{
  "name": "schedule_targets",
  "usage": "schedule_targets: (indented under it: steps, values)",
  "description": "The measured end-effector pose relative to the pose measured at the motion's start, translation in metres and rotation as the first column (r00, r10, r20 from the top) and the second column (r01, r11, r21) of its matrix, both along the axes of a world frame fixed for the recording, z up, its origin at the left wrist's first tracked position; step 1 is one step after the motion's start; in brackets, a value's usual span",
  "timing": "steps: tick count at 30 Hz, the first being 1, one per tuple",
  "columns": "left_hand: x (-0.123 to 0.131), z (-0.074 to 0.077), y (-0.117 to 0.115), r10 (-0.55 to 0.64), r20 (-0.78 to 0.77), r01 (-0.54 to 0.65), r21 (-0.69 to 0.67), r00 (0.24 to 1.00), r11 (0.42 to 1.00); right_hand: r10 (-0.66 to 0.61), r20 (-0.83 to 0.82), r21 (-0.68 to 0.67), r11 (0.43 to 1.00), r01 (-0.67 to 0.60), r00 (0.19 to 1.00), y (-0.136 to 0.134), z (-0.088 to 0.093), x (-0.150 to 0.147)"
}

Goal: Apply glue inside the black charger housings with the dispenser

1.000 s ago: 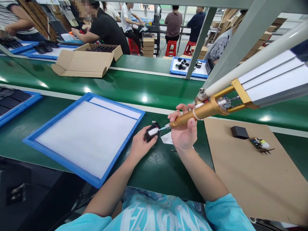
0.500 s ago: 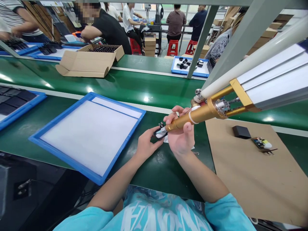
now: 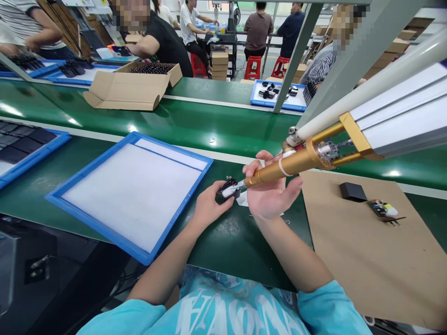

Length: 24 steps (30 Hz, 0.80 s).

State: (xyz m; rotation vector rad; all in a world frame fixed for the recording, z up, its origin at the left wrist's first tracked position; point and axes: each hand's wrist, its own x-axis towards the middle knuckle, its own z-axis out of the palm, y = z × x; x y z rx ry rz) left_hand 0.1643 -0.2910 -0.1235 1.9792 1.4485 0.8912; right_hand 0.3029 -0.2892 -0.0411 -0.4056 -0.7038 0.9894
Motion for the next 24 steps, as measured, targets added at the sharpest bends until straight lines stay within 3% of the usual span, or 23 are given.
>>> schedule_targets:
  steps: [3, 6, 10, 13, 15, 18, 21, 24]
  values:
    - [-0.014, -0.001, 0.006, -0.110, -0.083, 0.102, -0.095, 0.990, 0.990, -0.017, -0.055, -0.081, 0.997, 0.012, 0.998, 0.004, 0.003, 0.004]
    - [-0.025, -0.006, 0.013, -0.182, -0.055, 0.166, -0.217, 0.982, 0.962, -0.017, -0.105, -0.105, 0.994, 0.006, 0.994, 0.009, 0.003, 0.010]
    - [-0.023, -0.017, 0.024, -0.130, 0.180, 0.183, -0.321, 0.975, 0.929, -0.027, -0.141, -0.124, 0.992, 0.009, 0.990, 0.016, 0.001, 0.018]
    - [-0.012, -0.022, 0.027, -0.055, 0.346, 0.174, -0.324, 0.937, 0.930, -0.044, -0.134, -0.146, 0.989, 0.024, 0.990, 0.019, -0.001, 0.021]
    - [-0.007, -0.021, 0.024, -0.066, 0.336, 0.160, -0.262, 0.940, 0.952, -0.043, -0.126, -0.147, 0.989, 0.024, 0.991, 0.020, -0.001, 0.022]
    - [-0.006, -0.017, 0.017, -0.103, 0.111, 0.108, -0.043, 0.988, 0.993, -0.031, -0.122, -0.141, 0.990, 0.013, 0.992, 0.021, -0.001, 0.023]
    - [-0.007, -0.018, 0.013, -0.119, -0.067, 0.127, 0.144, 0.991, 0.981, -0.019, -0.129, -0.136, 0.991, 0.001, 0.991, 0.020, 0.000, 0.023]
    - [-0.004, -0.024, 0.013, -0.124, -0.120, 0.145, 0.185, 0.985, 0.972, -0.005, -0.139, -0.121, 0.993, -0.012, 0.990, 0.020, 0.000, 0.023]
